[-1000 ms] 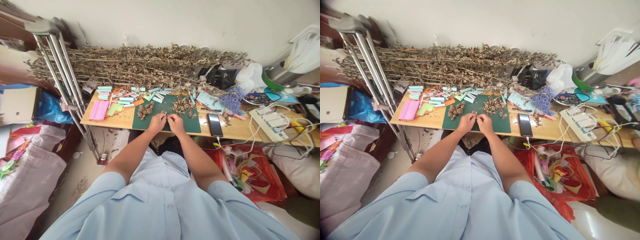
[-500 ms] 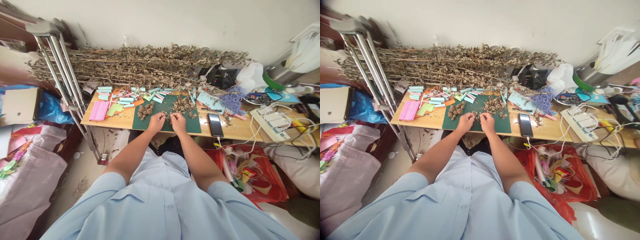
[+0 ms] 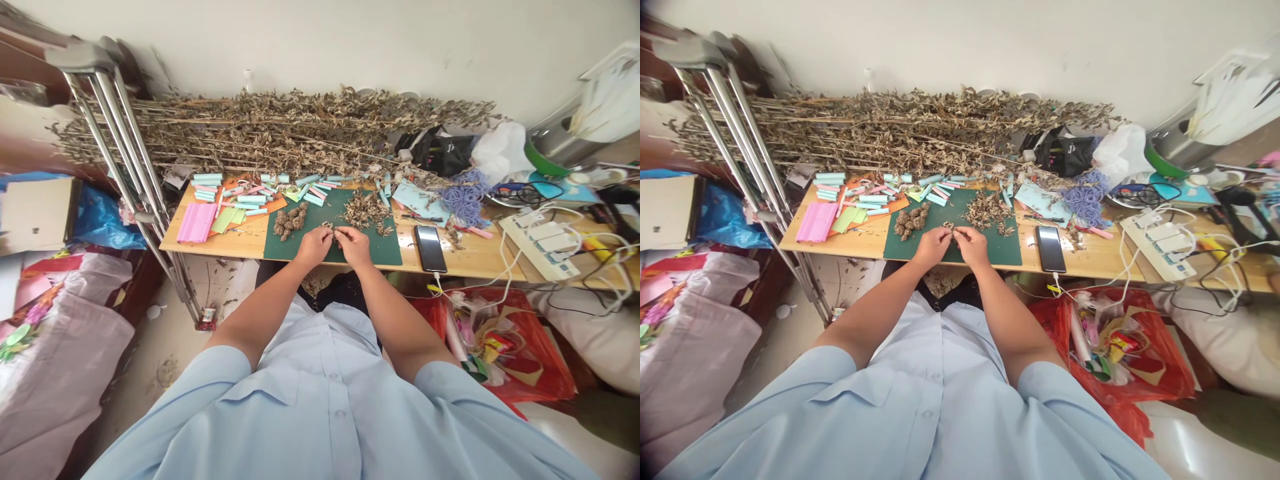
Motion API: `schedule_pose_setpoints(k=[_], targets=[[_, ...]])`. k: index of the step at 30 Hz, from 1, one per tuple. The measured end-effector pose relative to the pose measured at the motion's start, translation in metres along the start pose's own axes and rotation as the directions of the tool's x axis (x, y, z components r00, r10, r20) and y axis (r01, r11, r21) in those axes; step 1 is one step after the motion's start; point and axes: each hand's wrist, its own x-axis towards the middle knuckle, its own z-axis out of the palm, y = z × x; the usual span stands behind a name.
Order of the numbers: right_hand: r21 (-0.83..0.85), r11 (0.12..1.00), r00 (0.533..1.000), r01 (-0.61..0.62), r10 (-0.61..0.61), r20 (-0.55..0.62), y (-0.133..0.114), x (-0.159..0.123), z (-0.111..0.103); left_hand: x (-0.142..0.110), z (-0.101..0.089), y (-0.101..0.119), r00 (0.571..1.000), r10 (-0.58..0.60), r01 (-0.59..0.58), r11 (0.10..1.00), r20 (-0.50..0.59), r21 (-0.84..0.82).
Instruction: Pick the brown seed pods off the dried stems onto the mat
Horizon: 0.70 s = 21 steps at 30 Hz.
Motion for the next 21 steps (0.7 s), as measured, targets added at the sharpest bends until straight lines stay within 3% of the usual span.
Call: schedule_pose_setpoints(k=[8,13,21], targets=[[-0.021,1.000,1.000,0.024,-0.024,-0.011,0.0003,-0.0006,-0.0001,-0.0004,0.0013,0.0000,0.999,0.038,-0.040,0.997,0.024,0.060],[0.083,0.996,0.999,-0.041,0.042,-0.011,-0.0029,-0.0013,0.0004,0.0002,0.0004,0.0013,0.999,0.040,-0.042,0.996,0.029,0.077],[0.069,0.993,0.989,-0.096,0.103,-0.103,-0.0004,0.0026,0.0008,0.0000,-0.0012,0.0026,1.000,0.010,-0.010,0.998,0.011,0.063]])
